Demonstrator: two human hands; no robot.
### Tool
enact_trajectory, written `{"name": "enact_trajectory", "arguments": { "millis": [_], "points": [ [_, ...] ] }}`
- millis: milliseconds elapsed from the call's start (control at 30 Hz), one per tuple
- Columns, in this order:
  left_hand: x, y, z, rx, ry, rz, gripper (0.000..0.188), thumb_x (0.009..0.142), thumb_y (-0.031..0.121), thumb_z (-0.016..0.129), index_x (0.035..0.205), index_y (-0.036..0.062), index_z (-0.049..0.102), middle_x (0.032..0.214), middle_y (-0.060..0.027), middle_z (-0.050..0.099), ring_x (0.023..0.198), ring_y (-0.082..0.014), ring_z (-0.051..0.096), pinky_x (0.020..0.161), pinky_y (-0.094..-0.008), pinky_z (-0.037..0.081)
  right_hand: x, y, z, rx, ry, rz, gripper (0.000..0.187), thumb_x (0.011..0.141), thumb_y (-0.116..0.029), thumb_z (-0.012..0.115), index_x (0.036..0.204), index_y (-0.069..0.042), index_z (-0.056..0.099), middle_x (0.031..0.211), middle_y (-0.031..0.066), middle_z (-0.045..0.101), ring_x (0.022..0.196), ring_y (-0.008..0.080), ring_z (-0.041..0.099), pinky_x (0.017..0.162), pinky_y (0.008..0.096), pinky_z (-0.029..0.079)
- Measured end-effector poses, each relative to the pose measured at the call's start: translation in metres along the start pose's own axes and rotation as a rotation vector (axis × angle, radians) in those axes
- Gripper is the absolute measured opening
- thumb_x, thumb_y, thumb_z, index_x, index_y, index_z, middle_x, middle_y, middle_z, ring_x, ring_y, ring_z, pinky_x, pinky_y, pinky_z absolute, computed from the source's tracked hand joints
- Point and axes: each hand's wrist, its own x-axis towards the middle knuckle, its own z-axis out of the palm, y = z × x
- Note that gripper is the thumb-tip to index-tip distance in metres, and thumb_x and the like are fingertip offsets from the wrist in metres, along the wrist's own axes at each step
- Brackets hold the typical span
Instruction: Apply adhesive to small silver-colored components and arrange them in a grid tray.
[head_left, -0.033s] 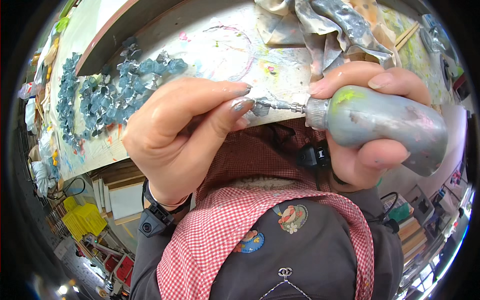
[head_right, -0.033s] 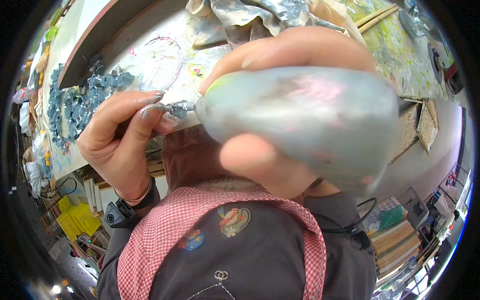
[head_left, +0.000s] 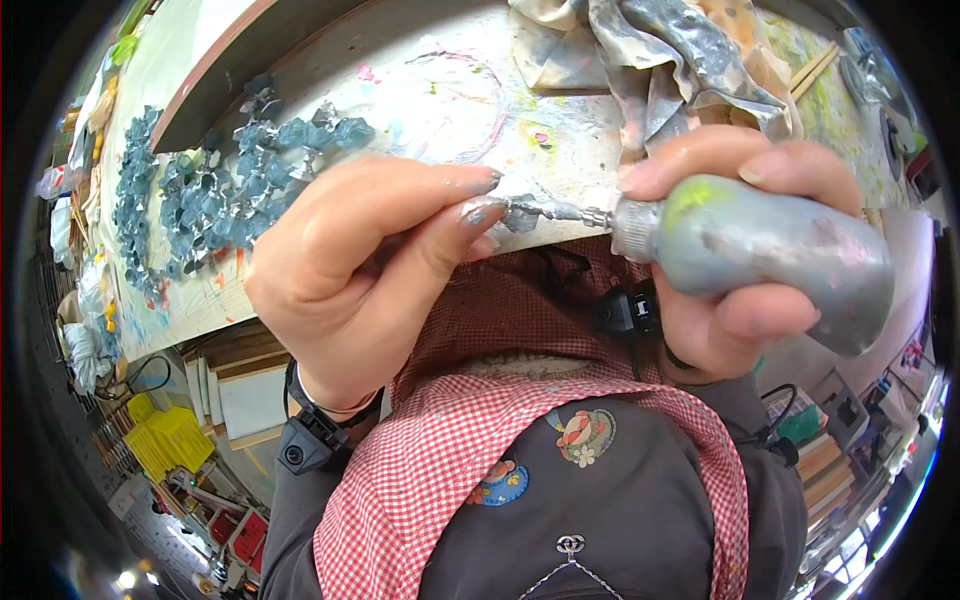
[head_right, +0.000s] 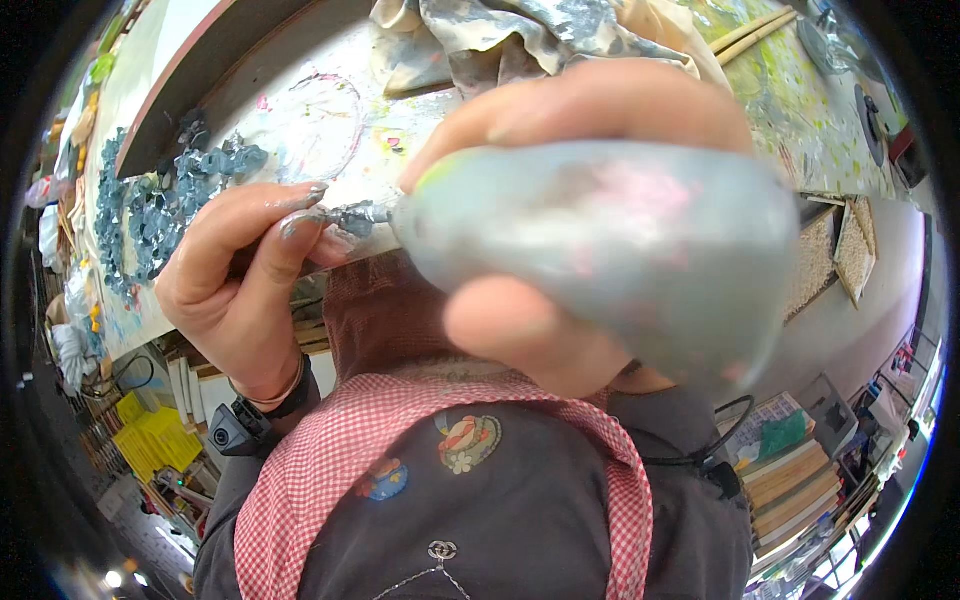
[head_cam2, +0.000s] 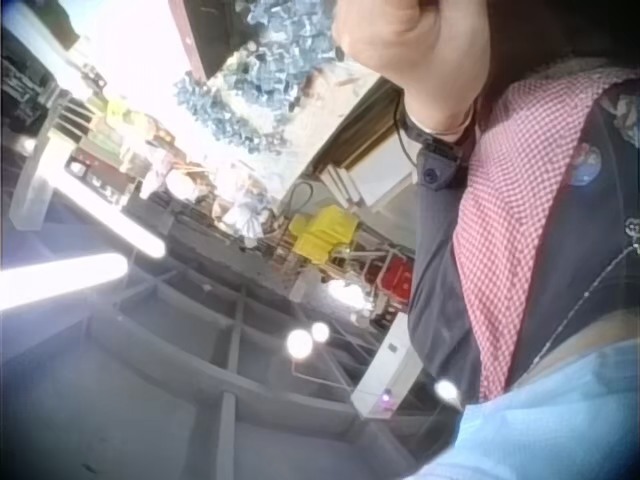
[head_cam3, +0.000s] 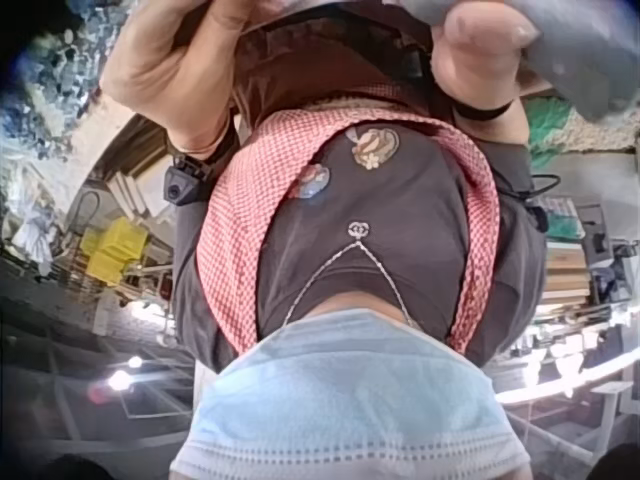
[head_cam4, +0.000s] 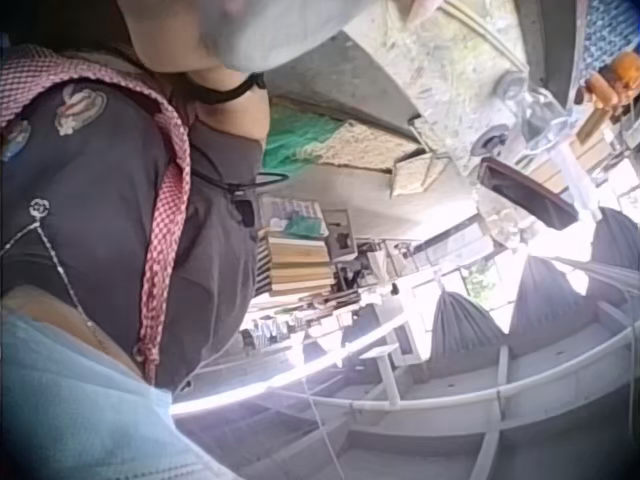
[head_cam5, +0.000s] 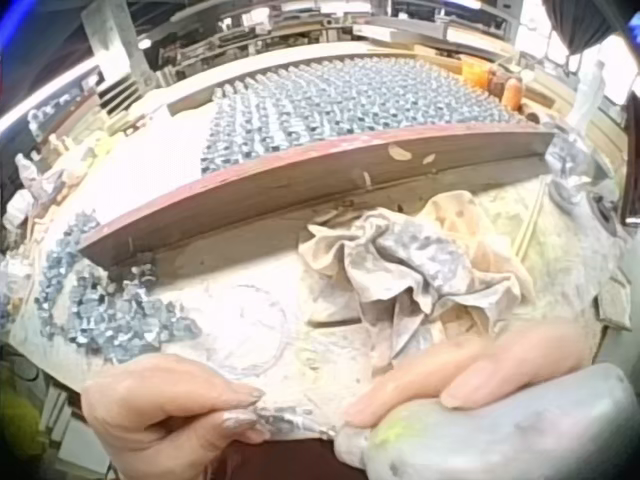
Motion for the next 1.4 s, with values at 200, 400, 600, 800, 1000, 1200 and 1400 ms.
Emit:
{"name": "enact_trajectory", "arguments": {
  "millis": [200, 400, 600, 800, 1000, 1200, 1400],
  "points": [
    [-0.006, -0.006, -0.004, 0.12, -0.033, 0.173, 0.017, 0.075, -0.01, 0.059, 0.091, -0.0063, 0.059, 0.086, -0.0185, 0.059, 0.065, -0.0202, 0.062, 0.056, -0.024, 0.051, 0.003, 0.003, 0.002, 0.03, -0.052, -0.144, 0.062, 0.086, -0.055, 0.04, 0.107, 0.003, 0.036, 0.072, 0.023, 0.056, 0.056, 0.0227, 0.055, 0.053, 0.0262, 0.045],
    [-0.007, -0.007, -0.005, 0.125, -0.046, 0.209, 0.018, 0.075, -0.009, 0.059, 0.093, -0.0052, 0.058, 0.086, -0.0198, 0.059, 0.067, -0.0209, 0.062, 0.056, -0.0256, 0.053, 0.007, 0.011, -0.004, 0.072, -0.113, -0.285, 0.062, 0.086, -0.054, 0.04, 0.106, 0.005, 0.036, 0.07, 0.0229, 0.056, 0.055, 0.0228, 0.056, 0.051, 0.0249, 0.045],
    [-0.005, -0.006, -0.008, 0.161, -0.083, 0.239, 0.02, 0.075, -0.01, 0.058, 0.094, -0.0046, 0.059, 0.084, -0.0201, 0.06, 0.067, -0.02, 0.062, 0.057, -0.0254, 0.052, 0.009, 0.015, -0.011, 0.108, -0.171, -0.426, 0.062, 0.087, -0.053, 0.039, 0.105, 0.007, 0.036, 0.068, 0.0229, 0.056, 0.054, 0.0229, 0.057, 0.048, 0.0237, 0.044],
    [-0.002, -0.004, -0.006, 0.196, -0.083, 0.282, 0.021, 0.073, -0.011, 0.059, 0.093, -0.0041, 0.06, 0.083, -0.0194, 0.061, 0.068, -0.0198, 0.061, 0.056, -0.025, 0.051, 0.011, 0.038, -0.02, 0.275, -0.231, -0.518, 0.063, 0.088, -0.052, 0.037, 0.106, 0.008, 0.036, 0.067, 0.0232, 0.056, 0.051, 0.022, 0.056, 0.046, 0.023, 0.044],
    [-0.003, -0.004, -0.003, 0.172, -0.053, 0.284, 0.021, 0.072, -0.011, 0.06, 0.092, -0.0034, 0.06, 0.082, -0.0187, 0.062, 0.068, -0.0202, 0.061, 0.057, -0.0252, 0.051, 0.002, 0.033, -0.001, 0.298, 0.024, -0.427, 0.063, 0.089, -0.054, 0.032, 0.107, 0.007, 0.036, 0.068, 0.0237, 0.056, 0.05, 0.0209, 0.055, 0.045, 0.0231, 0.044],
    [-0.003, -0.002, -0.003, 0.183, -0.058, 0.275, 0.023, 0.07, -0.012, 0.061, 0.091, -0.0028, 0.061, 0.08, -0.018, 0.062, 0.068, -0.0205, 0.062, 0.059, -0.026, 0.05, 0.004, 0.032, -0.004, 0.268, 0.027, -0.416, 0.063, 0.089, -0.053, 0.034, 0.11, 0.007, 0.035, 0.071, 0.0244, 0.057, 0.051, 0.0215, 0.055, 0.046, 0.0237, 0.045],
    [-0.002, -0.004, -0.001, 0.173, -0.052, 0.303, 0.023, 0.07, -0.012, 0.061, 0.091, -0.0029, 0.061, 0.08, -0.0179, 0.062, 0.068, -0.0206, 0.062, 0.059, -0.026, 0.05, 0.011, 0.041, -0.024, 0.27, -0.3, -0.444, 0.064, 0.087, -0.052, 0.04, 0.111, 0.007, 0.034, 0.076, 0.0265, 0.057, 0.056, 0.0224, 0.057, 0.052, 0.0247, 0.047]
  ]
}}
